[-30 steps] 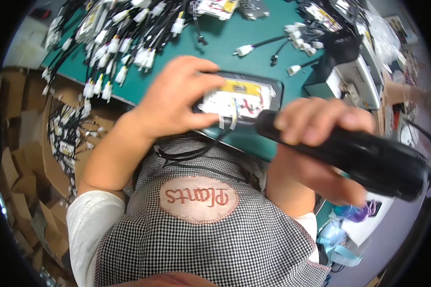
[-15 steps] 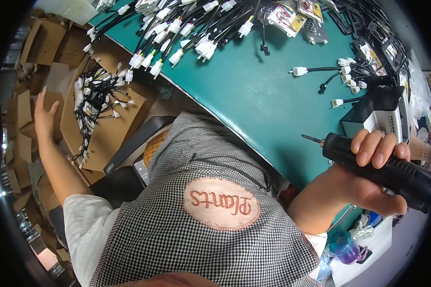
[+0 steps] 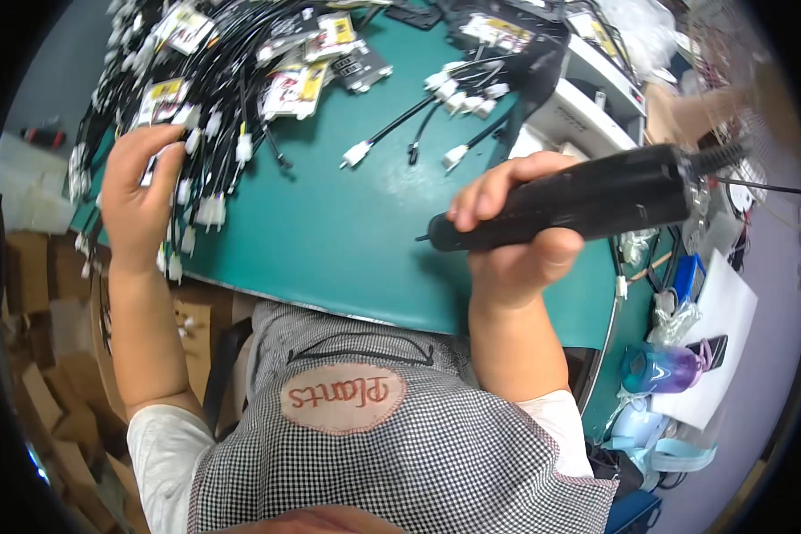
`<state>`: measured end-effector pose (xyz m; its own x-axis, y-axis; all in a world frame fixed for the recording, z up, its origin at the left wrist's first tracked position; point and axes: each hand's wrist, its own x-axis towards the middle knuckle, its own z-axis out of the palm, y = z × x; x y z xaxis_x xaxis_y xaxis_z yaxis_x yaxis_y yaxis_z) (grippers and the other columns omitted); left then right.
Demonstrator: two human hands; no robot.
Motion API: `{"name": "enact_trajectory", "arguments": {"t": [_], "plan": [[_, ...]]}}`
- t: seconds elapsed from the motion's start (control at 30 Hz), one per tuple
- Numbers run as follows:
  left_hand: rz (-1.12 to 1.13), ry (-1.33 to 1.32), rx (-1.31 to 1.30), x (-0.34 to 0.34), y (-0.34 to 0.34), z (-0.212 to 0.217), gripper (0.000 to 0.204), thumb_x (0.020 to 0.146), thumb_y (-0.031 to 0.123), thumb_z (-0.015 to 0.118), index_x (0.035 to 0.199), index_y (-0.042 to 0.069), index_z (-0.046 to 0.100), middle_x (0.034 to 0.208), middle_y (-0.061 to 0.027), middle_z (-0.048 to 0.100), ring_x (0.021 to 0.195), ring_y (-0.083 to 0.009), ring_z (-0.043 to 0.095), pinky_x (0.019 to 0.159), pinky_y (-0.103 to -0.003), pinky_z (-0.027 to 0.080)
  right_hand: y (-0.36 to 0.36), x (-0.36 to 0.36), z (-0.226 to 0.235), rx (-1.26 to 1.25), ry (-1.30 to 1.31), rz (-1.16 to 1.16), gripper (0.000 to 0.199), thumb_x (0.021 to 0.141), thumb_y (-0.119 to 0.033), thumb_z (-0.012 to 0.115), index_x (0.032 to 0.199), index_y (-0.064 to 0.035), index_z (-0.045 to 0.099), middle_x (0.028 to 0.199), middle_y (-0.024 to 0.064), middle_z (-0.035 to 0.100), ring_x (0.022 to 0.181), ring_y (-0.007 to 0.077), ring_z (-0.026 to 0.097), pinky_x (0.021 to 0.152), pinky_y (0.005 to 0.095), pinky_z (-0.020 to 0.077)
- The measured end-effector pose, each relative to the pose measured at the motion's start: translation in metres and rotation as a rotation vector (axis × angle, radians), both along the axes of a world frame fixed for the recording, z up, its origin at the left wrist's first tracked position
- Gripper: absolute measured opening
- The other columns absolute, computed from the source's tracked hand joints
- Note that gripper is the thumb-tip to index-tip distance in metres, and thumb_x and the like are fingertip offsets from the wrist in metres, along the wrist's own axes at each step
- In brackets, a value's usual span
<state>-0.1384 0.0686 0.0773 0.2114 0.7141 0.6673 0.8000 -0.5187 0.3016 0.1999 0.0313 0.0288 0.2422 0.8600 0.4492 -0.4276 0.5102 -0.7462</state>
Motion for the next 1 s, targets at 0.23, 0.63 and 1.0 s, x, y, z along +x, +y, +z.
{"name": "enact_trajectory", "arguments": {"t": [0.23, 0.63, 1.0], "plan": [[-0.293, 0.217, -0.043, 0.137, 0.110, -0.001, 0.023, 0.083, 0.020, 0.072, 0.102, 0.008, 0.072, 0.102, -0.0098, 0.069, 0.101, -0.0299, 0.063, 0.090, -0.039, 0.048, 0.002, 0.017, -0.001, -0.084, -0.056, -0.016, 0.082, 0.076, -0.077, 0.063, 0.109, -0.0047, 0.045, 0.071, 0.0058, 0.053, 0.057, 0.0180, 0.057, 0.056, 0.0334, 0.0526], [0.071, 0.734, -0.296, 0.248, 0.305, -0.057, 0.036, 0.090, 0.018, 0.055, 0.124, 0.024, 0.066, 0.122, -0.0111, 0.062, 0.119, -0.0302, 0.057, 0.098, -0.044, 0.048, 0.007, 0.026, -0.011, 0.120, 0.268, 0.271, 0.069, 0.072, -0.029, 0.090, 0.118, -0.0002, 0.046, 0.087, 0.0114, 0.061, 0.078, 0.0189, 0.062, 0.073, 0.0331, 0.0530], [-0.110, 0.965, 0.125, 0.229, 0.315, -0.017, 0.014, 0.080, 0.012, 0.061, 0.089, 0.015, 0.071, 0.089, -0.0069, 0.068, 0.092, -0.0292, 0.066, 0.087, -0.042, 0.049, 0.006, 0.030, 0.001, -0.002, 0.217, 0.129, 0.072, 0.078, -0.058, 0.074, 0.112, -0.0016, 0.045, 0.078, 0.0089, 0.059, 0.065, 0.0179, 0.061, 0.063, 0.0332, 0.0545]]}}
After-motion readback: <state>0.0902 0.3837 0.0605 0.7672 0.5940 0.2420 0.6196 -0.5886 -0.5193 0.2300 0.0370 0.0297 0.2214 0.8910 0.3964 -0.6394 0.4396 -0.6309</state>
